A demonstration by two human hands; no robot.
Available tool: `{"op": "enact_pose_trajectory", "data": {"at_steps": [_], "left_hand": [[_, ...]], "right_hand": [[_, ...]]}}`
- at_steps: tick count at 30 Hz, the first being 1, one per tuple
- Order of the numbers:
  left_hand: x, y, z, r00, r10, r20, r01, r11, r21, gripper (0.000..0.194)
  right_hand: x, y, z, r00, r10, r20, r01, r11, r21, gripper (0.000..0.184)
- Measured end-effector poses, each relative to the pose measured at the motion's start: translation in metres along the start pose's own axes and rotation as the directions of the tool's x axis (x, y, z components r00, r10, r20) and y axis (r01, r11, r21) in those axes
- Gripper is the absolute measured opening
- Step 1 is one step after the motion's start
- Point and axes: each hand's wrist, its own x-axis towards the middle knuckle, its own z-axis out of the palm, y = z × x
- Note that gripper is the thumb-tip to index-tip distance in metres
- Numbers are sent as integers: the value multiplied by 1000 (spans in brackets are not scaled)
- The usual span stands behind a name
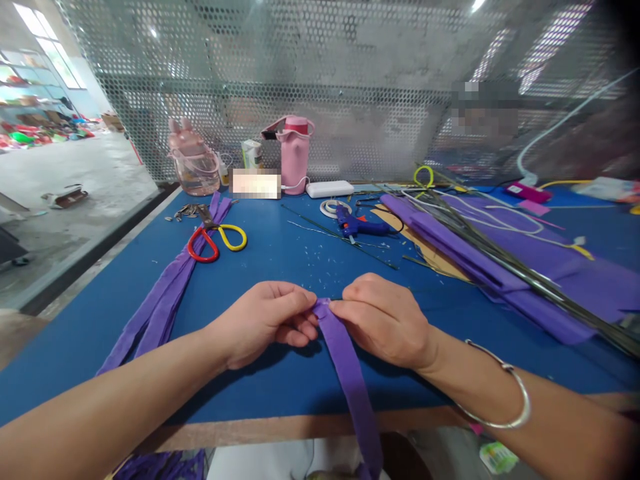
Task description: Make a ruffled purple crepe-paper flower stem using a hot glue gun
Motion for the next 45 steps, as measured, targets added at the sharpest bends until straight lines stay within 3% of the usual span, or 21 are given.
{"op": "enact_pose_trajectory", "data": {"at_steps": [3,6,8,10,13,15,17,19,21,23,25,27,28,32,35,39,42,45], "left_hand": [[-2,1,-1,997,70,-25,-67,992,105,20],[-6,3,-3,964,263,-34,-232,899,373,16],[-9,4,-5,901,432,26,-358,711,604,14],[-12,5,-8,813,557,170,-456,427,781,14],[-14,6,-13,708,578,407,-532,58,845,19],[-13,5,-17,688,533,492,-541,-75,838,25],[-11,3,-21,696,493,522,-525,-147,838,28],[-10,1,-23,712,480,513,-501,-165,850,29],[-9,-1,-22,717,504,483,-493,-124,861,27],[-8,-2,-18,730,562,389,-480,15,877,22],[-7,-1,-13,769,597,228,-436,229,870,25],[-5,0,-9,835,537,120,-370,387,844,24],[-4,1,-8,867,486,109,-343,424,839,25],[-1,6,-12,937,316,151,-289,456,842,32],[-1,9,-17,934,297,199,-312,404,860,29],[1,8,-20,879,359,314,-380,127,916,25],[7,7,-20,871,353,342,-346,-55,937,27],[18,10,-25,866,353,355,-332,-126,935,29]], "right_hand": [[3,-1,2,998,44,-38,-43,998,43,7],[7,-4,3,990,131,-48,-125,985,121,5],[10,-7,3,979,200,-42,-191,967,169,8],[11,-9,3,965,261,-29,-250,947,202,11],[11,-9,3,944,329,15,-322,915,241,10],[10,-7,4,924,380,51,-380,889,254,5],[8,-4,5,905,417,82,-423,870,252,10],[8,0,4,920,372,125,-392,889,236,8],[9,1,4,949,266,170,-299,931,208,7],[10,1,2,963,193,186,-222,964,149,15],[12,-1,2,975,149,165,-161,985,59,19],[12,-4,2,980,109,168,-108,994,-16,24],[11,-5,2,978,102,184,-98,995,-30,26],[9,-7,7,940,235,249,-249,968,25,22],[8,-8,11,874,400,276,-436,896,85,4],[8,-10,17,757,553,348,-629,761,159,23],[9,-8,20,702,586,404,-695,689,208,26],[8,0,21,684,590,429,-706,684,184,25]]}}
